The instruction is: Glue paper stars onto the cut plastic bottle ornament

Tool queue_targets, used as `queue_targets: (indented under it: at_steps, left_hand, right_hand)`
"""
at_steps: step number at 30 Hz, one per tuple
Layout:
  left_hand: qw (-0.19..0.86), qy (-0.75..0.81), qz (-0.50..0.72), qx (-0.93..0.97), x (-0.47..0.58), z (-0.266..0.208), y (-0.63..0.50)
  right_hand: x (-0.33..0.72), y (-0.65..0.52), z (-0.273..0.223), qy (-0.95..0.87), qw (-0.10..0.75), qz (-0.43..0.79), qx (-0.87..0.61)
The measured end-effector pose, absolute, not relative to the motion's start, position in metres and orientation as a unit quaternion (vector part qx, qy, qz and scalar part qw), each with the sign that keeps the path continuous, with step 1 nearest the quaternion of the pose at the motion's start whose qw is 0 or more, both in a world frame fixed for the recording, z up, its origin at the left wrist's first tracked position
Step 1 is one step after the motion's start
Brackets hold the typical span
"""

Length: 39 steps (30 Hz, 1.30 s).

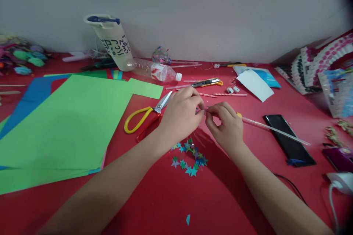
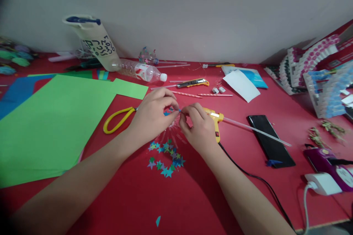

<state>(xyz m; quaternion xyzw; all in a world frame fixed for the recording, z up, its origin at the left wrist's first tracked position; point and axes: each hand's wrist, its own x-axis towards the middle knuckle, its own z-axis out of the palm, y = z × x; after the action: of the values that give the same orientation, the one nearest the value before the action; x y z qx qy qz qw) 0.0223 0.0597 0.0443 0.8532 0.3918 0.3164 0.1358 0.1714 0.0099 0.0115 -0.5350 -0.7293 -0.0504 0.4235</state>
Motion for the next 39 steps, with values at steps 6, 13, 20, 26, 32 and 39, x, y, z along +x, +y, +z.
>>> queue_targets:
  at_steps: [6, 13, 20, 26, 32, 39]
  left_hand:
    - [0.138, 0.386, 0.313, 0.857, 0.0217, 0.0433, 0.0613]
    - [0.146, 0.381, 0.311, 0.858, 0.0209, 0.044, 0.0612]
    - [0.143, 0.387, 0.311, 0.856, 0.0217, 0.0446, 0.0606]
    - [0.139, 0.375, 0.31, 0.862, 0.0209, 0.0445, 0.0614]
    - [0.131, 0.366, 0.305, 0.869, 0.0201, 0.0431, 0.0622]
    - [0.13, 0.366, 0.304, 0.87, 0.0203, 0.0449, 0.0611]
  right_hand:
    - [0.1718, 0.0098, 0.0129, -0.716, 0.429, -0.027, -0.551]
    - [0.1722, 0.0104, 0.0137, -0.712, 0.434, -0.024, -0.551]
    - [0.1717, 0.0104, 0.0127, -0.718, 0.428, -0.026, -0.549]
    - [0.1711, 0.0107, 0.0121, -0.718, 0.43, -0.024, -0.547]
    - [0.1714, 0.0096, 0.0124, -0.719, 0.433, -0.022, -0.543]
    - [0.1716, 0.01, 0.0117, -0.711, 0.422, -0.016, -0.562]
